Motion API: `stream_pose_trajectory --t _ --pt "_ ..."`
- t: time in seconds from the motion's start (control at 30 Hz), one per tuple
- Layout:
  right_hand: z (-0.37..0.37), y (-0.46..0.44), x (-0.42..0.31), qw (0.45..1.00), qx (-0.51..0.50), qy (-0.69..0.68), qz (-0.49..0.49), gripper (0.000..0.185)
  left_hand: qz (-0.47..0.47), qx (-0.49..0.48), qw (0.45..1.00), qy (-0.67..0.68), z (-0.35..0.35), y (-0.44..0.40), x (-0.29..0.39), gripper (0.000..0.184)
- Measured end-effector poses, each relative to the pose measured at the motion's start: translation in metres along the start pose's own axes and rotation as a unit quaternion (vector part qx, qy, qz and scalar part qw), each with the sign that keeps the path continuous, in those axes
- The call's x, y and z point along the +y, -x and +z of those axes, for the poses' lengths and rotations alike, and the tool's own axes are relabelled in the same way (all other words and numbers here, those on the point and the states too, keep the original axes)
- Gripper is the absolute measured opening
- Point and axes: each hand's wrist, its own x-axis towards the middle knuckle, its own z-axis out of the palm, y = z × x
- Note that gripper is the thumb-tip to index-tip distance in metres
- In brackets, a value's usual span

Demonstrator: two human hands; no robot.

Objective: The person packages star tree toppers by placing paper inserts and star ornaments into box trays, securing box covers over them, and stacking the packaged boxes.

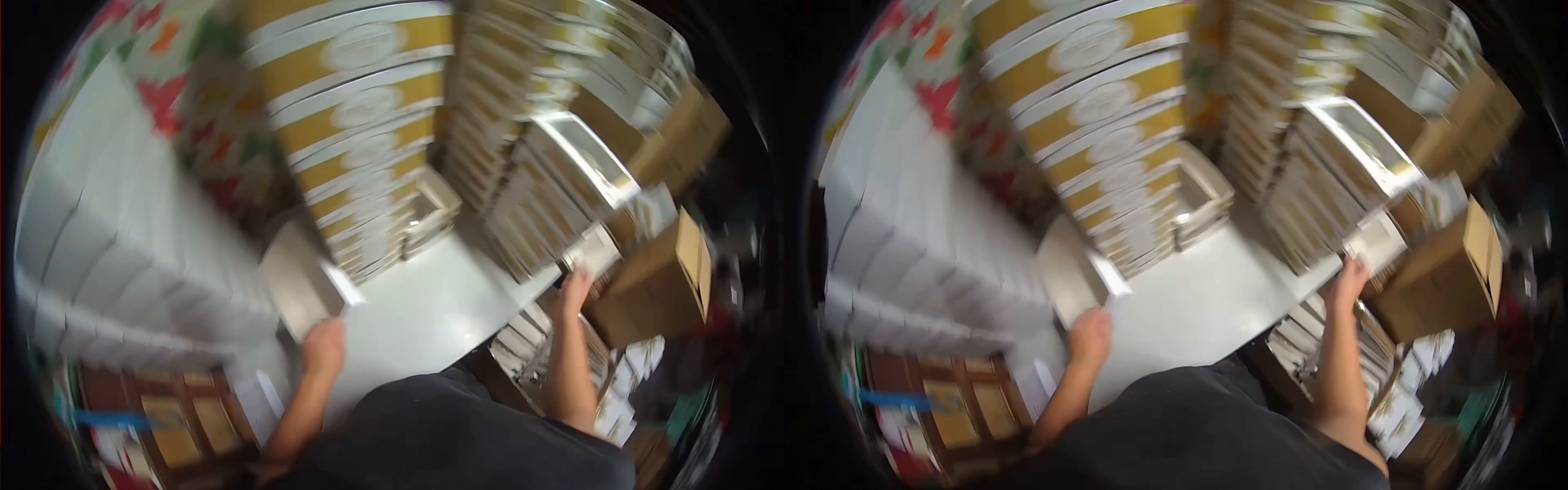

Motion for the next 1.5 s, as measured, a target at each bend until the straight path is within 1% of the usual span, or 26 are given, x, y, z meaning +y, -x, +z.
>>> stream_pose_trajectory --t 0.03,0.07,0.1,0.13,0.17,0.23,0.27,0.33,0.43,0.5,0.53,0.57,0.63,0.67,0.73,0.77,0.83,0.9,0.97,1.0,1.1,1.17,1.27,1.33,1.43,1.5 --pt "0.0 0.021 0.037 0.996 -0.041 0.018 0.073 0.022 0.034 -0.066 0.997 0.028 -0.001 0.016 0.013 0.012" --pt "0.011 0.043 0.058 0.992 -0.095 0.033 0.08 0.022 0.045 -0.136 0.985 0.094 0.003 0.031 0.021 0.013" --pt "0.022 0.079 0.078 0.939 -0.269 0.078 0.199 0.034 0.055 -0.187 0.976 0.097 0.011 0.044 0.027 0.013" --pt "0.025 0.118 0.096 0.841 -0.423 0.13 0.311 0.046 0.066 -0.24 0.963 0.107 0.023 0.056 0.032 0.013" --pt "0.033 0.151 0.106 0.704 -0.551 0.18 0.41 0.058 0.078 -0.238 0.962 0.109 0.042 0.067 0.031 0.016" --pt "0.063 0.201 0.092 0.626 -0.579 0.116 0.509 0.073 0.026 -0.32 0.941 0.102 0.044 0.064 0.039 0.019" --pt "0.074 0.218 0.09 0.601 -0.595 0.133 0.517 0.073 0.037 -0.293 0.947 0.127 0.046 0.066 0.038 0.021" --pt "0.09 0.246 0.089 0.612 -0.6 0.096 0.507 0.068 -0.063 -0.372 0.898 0.224 0.037 0.071 0.04 0.029" --pt "0.074 0.251 0.116 0.604 -0.618 0.141 0.483 0.062 -0.232 -0.02 0.933 0.274 0.016 0.107 0.023 0.036" --pt "0.06 0.244 0.143 0.618 -0.617 0.172 0.456 0.056 -0.309 0.18 0.933 0.045 0.016 0.141 -0.025 0.035" --pt "0.053 0.241 0.152 0.615 -0.617 0.176 0.458 0.056 -0.422 0.123 0.898 0.021 0.015 0.173 -0.062 0.048" --pt "0.045 0.238 0.16 0.615 -0.614 0.159 0.468 0.054 -0.504 0.117 0.85 -0.1 0.0 0.192 -0.081 0.053" --pt "0.039 0.235 0.174 0.618 -0.609 0.121 0.482 0.05 -0.593 0.047 0.799 -0.086 -0.021 0.241 -0.12 0.054" --pt "0.039 0.236 0.177 0.621 -0.605 0.1 0.488 0.048 -0.556 0.016 0.829 -0.058 -0.014 0.272 -0.145 0.051" --pt "0.044 0.243 0.175 0.653 -0.583 0.132 0.464 0.045 -0.561 0.029 0.826 0.054 -0.009 0.3 -0.163 0.038" --pt "0.042 0.246 0.177 0.659 -0.573 0.136 0.468 0.045 -0.557 0.016 0.828 0.059 -0.01 0.309 -0.167 0.038" --pt "0.041 0.243 0.182 0.647 -0.612 0.133 0.434 0.045 -0.54 0.116 0.817 0.165 -0.004 0.318 -0.174 0.03" --pt "0.042 0.24 0.182 0.63 -0.638 0.155 0.415 0.048 -0.551 0.12 0.814 0.139 -0.003 0.323 -0.176 0.024" --pt "0.039 0.246 0.168 0.645 -0.629 0.17 0.399 0.05 -0.528 0.135 0.833 0.097 -0.003 0.318 -0.162 0.025" --pt "0.046 0.251 0.163 0.654 -0.633 0.172 0.378 0.052 -0.499 0.168 0.849 0.043 -0.012 0.305 -0.161 0.025" --pt "0.053 0.254 0.163 0.671 -0.631 0.189 0.342 0.053 -0.483 0.167 0.858 0.048 -0.031 0.24 -0.107 0.019" --pt "0.047 0.254 0.165 0.667 -0.642 0.214 0.312 0.053 -0.332 0.179 0.924 0.067 -0.031 0.192 -0.071 0.016" --pt "0.048 0.257 0.164 0.665 -0.643 0.204 0.321 0.053 -0.193 0.116 0.968 0.11 -0.012 0.125 -0.016 0.016" --pt "0.046 0.252 0.16 0.654 -0.655 0.195 0.324 0.052 -0.071 0.092 0.991 0.067 0.006 0.093 0.018 0.014" --pt "0.038 0.242 0.16 0.659 -0.645 0.203 0.33 0.051 -0.109 0.032 0.991 0.073 0.0 0.073 0.038 0.012" --pt "0.041 0.245 0.167 0.651 -0.646 0.208 0.339 0.051 -0.187 0.114 0.973 0.068 -0.015 0.085 0.0 0.014"
